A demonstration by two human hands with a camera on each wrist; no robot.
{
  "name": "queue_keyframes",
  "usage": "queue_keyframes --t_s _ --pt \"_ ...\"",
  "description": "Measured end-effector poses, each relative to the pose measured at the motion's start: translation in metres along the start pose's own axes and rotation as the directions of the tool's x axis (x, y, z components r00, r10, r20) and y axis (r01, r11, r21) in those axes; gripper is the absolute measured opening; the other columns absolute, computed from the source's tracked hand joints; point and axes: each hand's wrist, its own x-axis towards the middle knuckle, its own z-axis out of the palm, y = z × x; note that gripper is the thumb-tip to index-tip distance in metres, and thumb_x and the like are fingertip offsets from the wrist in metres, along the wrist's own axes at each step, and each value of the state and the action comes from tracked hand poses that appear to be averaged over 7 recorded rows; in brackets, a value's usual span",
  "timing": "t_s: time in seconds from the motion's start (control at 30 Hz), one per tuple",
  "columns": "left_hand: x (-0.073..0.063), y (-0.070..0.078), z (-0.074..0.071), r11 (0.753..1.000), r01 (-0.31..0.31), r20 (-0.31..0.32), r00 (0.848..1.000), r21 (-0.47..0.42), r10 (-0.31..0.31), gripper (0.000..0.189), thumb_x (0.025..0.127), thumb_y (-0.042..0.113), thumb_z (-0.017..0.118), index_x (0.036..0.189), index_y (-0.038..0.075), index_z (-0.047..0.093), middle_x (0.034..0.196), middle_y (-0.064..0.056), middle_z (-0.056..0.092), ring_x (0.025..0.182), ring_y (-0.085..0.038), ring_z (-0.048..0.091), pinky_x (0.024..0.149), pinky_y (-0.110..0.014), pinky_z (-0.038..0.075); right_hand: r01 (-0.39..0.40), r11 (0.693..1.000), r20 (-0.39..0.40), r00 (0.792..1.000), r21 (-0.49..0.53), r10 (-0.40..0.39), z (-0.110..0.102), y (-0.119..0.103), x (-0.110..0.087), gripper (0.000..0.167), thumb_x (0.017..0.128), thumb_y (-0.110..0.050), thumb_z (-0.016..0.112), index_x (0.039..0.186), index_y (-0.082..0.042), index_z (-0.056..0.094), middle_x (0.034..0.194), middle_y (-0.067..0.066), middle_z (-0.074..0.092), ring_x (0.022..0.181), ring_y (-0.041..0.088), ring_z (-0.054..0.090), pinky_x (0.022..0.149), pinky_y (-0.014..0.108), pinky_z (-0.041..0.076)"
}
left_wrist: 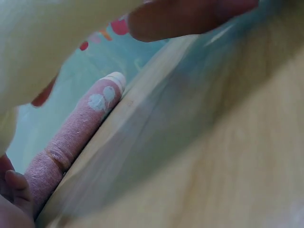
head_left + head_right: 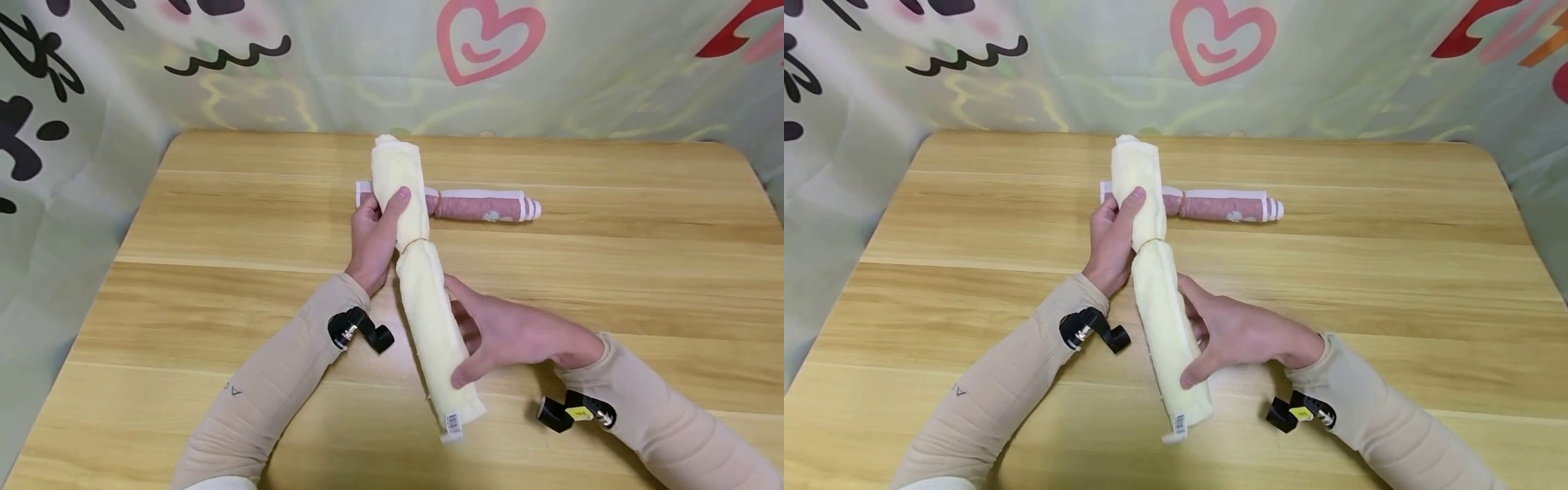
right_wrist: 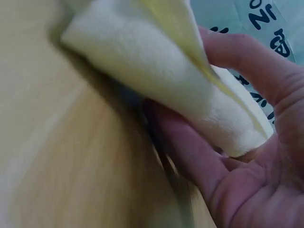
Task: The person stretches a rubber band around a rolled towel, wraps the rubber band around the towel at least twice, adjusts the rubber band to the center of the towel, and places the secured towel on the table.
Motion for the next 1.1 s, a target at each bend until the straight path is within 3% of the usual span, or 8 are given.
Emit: queue_keyframes --t_s 0.13,0.23,0.4,0.5,0.63,0.8,0.93,1.1 --pt "0.0 0.0 0.0 1.0 0.012 0.009 1.0 0.012 -0.012 0.037 0.099 0.027 0.069 0.124 0.0 0.065 0.1 0.0 0.064 0.089 -0.009 0.063 0.078 -0.022 0.058 0.031 0.993 -0.091 0.995 -0.116 -0.042 -0.007 -0.002 -0.001 0.103 0.08 -0.027 0.09 0.159 -0.019 0.025 0.124 0.014 0.065 0.105 0.022 0.067 0.09 0.028 0.061" --pt "-0.001 0.0 -0.001 1.0 0.008 0.017 1.0 0.02 -0.008 0.037 0.099 0.028 0.069 0.125 0.001 0.065 0.102 -0.001 0.065 0.09 -0.01 0.063 0.079 -0.022 0.059 0.028 0.987 -0.202 0.978 -0.159 -0.06 -0.014 -0.009 -0.001 0.085 0.088 -0.031 0.083 0.155 -0.017 0.033 0.118 0.013 0.067 0.1 0.019 0.07 0.085 0.029 0.063" --pt "-0.002 0.001 -0.003 1.0 -0.009 0.033 0.999 0.023 0.008 0.038 0.099 0.028 0.069 0.125 0.001 0.065 0.102 -0.001 0.065 0.089 -0.01 0.064 0.079 -0.023 0.059 0.038 0.995 -0.408 0.91 -0.096 -0.074 -0.024 -0.026 0.011 0.06 0.101 -0.027 0.069 0.146 -0.01 0.033 0.111 0.019 0.07 0.082 0.026 0.074 0.072 0.039 0.065" --pt "-0.003 0.0 -0.003 1.0 -0.021 0.039 0.999 0.022 0.02 0.037 0.099 0.027 0.069 0.125 0.001 0.065 0.102 -0.001 0.065 0.089 -0.01 0.064 0.078 -0.023 0.059 0.028 0.994 -0.485 0.871 -0.109 -0.078 -0.026 -0.033 0.023 0.052 0.105 -0.033 0.061 0.141 -0.008 0.033 0.103 0.019 0.073 0.073 0.027 0.074 0.065 0.041 0.064" --pt "-0.005 0.0 0.0 0.999 -0.036 0.05 0.998 0.009 0.035 0.036 0.1 0.026 0.068 0.125 0.0 0.065 0.102 -0.002 0.066 0.089 -0.01 0.064 0.077 -0.023 0.06 0.031 0.981 -0.52 0.844 -0.194 -0.129 -0.023 -0.035 0.034 0.047 0.105 -0.036 0.06 0.136 -0.01 0.037 0.101 0.015 0.073 0.079 0.021 0.075 0.062 0.036 0.061" --pt "-0.007 0.001 0.003 0.999 -0.038 0.048 0.998 0.013 0.037 0.035 0.1 0.027 0.067 0.124 0.001 0.065 0.101 -0.002 0.066 0.086 -0.009 0.065 0.075 -0.023 0.059 0.101 0.947 -0.515 0.819 -0.306 -0.253 -0.019 -0.032 0.035 0.034 0.102 -0.025 0.066 0.125 -0.013 0.043 0.101 0.011 0.071 0.083 0.017 0.073 0.068 0.027 0.056" --pt "-0.009 0.004 0.002 0.999 -0.031 0.041 0.999 0.021 0.03 0.032 0.101 0.028 0.066 0.121 0.003 0.065 0.099 -0.002 0.066 0.083 -0.01 0.066 0.073 -0.024 0.059 0.119 0.924 -0.505 0.808 -0.363 -0.303 -0.018 -0.03 0.034 0.026 0.101 -0.022 0.069 0.118 -0.013 0.052 0.092 0.008 0.075 0.082 0.016 0.072 0.074 0.027 0.057" --pt "-0.011 0.006 -0.001 0.999 -0.027 0.048 0.999 0.03 0.026 0.03 0.102 0.028 0.064 0.121 0.004 0.066 0.098 -0.003 0.068 0.08 -0.01 0.067 0.072 -0.026 0.06 0.112 0.912 -0.502 0.805 -0.394 -0.316 -0.018 -0.03 0.034 0.023 0.098 -0.021 0.073 0.112 -0.011 0.058 0.095 0.007 0.077 0.09 0.017 0.074 0.083 0.032 0.061"
